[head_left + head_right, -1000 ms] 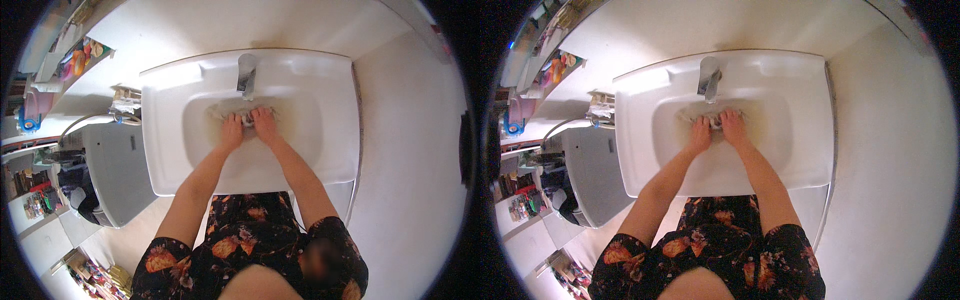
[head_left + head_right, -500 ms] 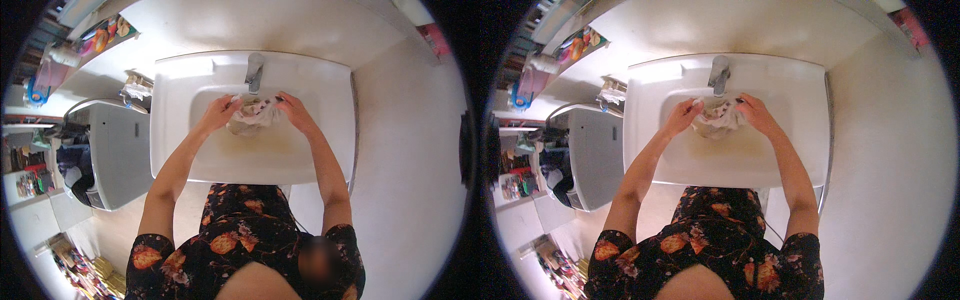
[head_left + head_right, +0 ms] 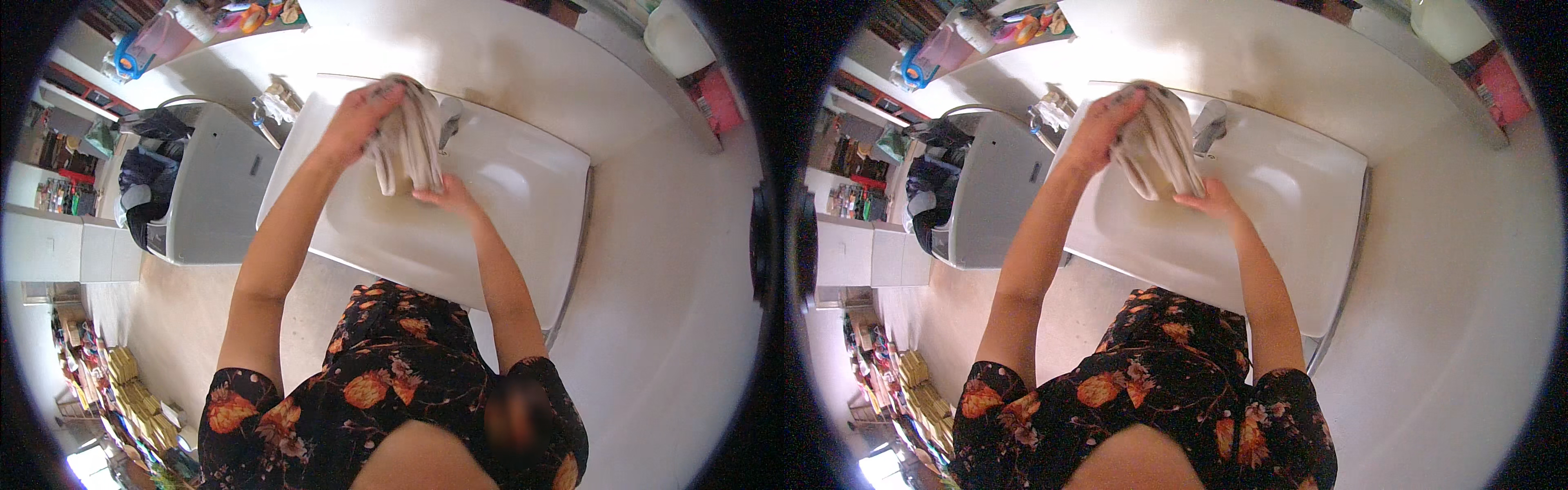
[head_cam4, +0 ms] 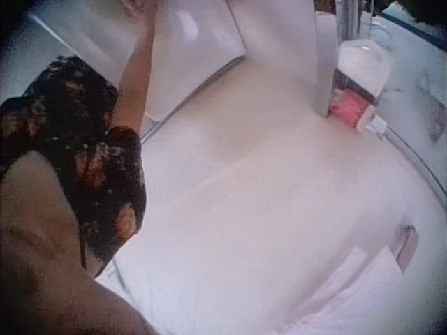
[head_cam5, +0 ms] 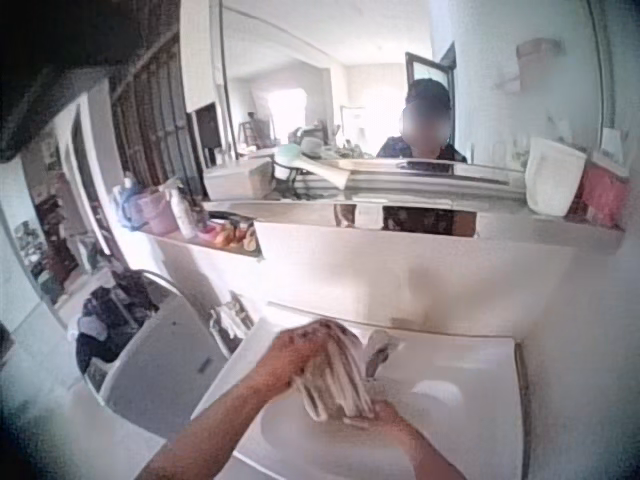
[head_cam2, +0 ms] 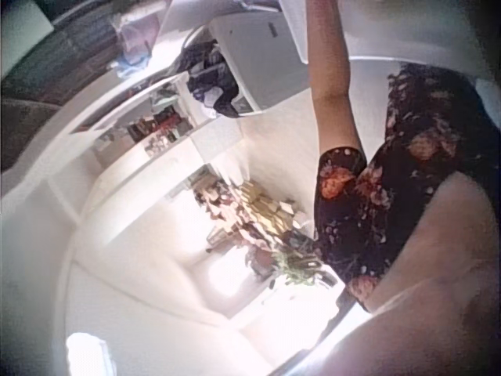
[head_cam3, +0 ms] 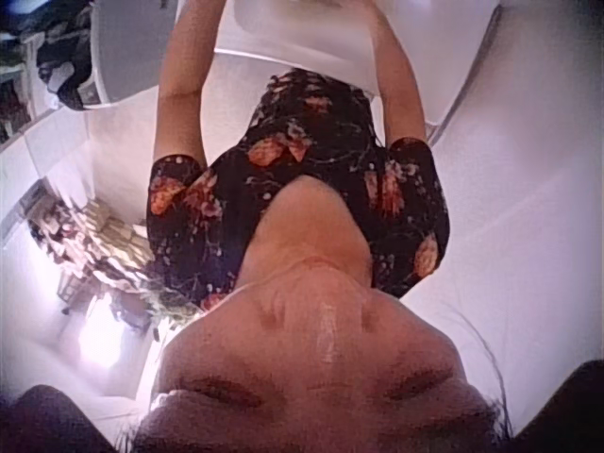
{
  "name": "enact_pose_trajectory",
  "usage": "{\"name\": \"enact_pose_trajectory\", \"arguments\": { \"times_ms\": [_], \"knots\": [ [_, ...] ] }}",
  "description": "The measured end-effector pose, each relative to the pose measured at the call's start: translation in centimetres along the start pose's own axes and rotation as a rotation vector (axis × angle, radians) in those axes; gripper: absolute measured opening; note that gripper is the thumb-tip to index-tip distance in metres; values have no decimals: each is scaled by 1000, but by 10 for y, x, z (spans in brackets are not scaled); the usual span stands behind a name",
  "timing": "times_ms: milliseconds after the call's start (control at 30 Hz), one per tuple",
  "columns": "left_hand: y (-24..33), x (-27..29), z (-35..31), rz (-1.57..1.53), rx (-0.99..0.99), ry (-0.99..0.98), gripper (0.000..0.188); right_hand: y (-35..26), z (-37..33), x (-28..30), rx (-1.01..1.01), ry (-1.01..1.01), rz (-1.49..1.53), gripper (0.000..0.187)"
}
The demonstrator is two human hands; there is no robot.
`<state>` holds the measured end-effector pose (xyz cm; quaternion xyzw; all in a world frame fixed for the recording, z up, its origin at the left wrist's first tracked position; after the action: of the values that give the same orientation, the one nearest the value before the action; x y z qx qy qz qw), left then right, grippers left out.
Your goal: The person washes a cloth in a sink by hand, scrubbing the fabric against itself under water and wringing it out.
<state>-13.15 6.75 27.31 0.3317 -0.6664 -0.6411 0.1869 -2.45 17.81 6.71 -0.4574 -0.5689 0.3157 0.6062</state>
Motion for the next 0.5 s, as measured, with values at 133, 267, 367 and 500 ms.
{"name": "enact_pose_trajectory", "arguments": {
  "times_ms": [133,267,367,500],
  "knots": [
    [13,38,-16,-221,-44,83,37,72,-37,12,-143,-27,22,30],
    [-22,103,-23,-209,80,256,49,40,-31,76,-134,52,-9,24],
    [-86,151,-39,-176,270,378,51,-40,-26,81,-31,21,4,24],
    [-165,178,-38,274,213,307,40,-65,0,72,34,-8,-79,30]
  ]
}}
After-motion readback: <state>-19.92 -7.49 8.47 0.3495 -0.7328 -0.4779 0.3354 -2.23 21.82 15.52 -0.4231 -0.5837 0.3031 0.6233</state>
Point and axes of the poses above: each hand's wrist, its own z-axis towards the middle knuckle, its own x-axis out of the back of the hand, y = z × x, the point moved 7 cm from there along z, towards the middle knuckle
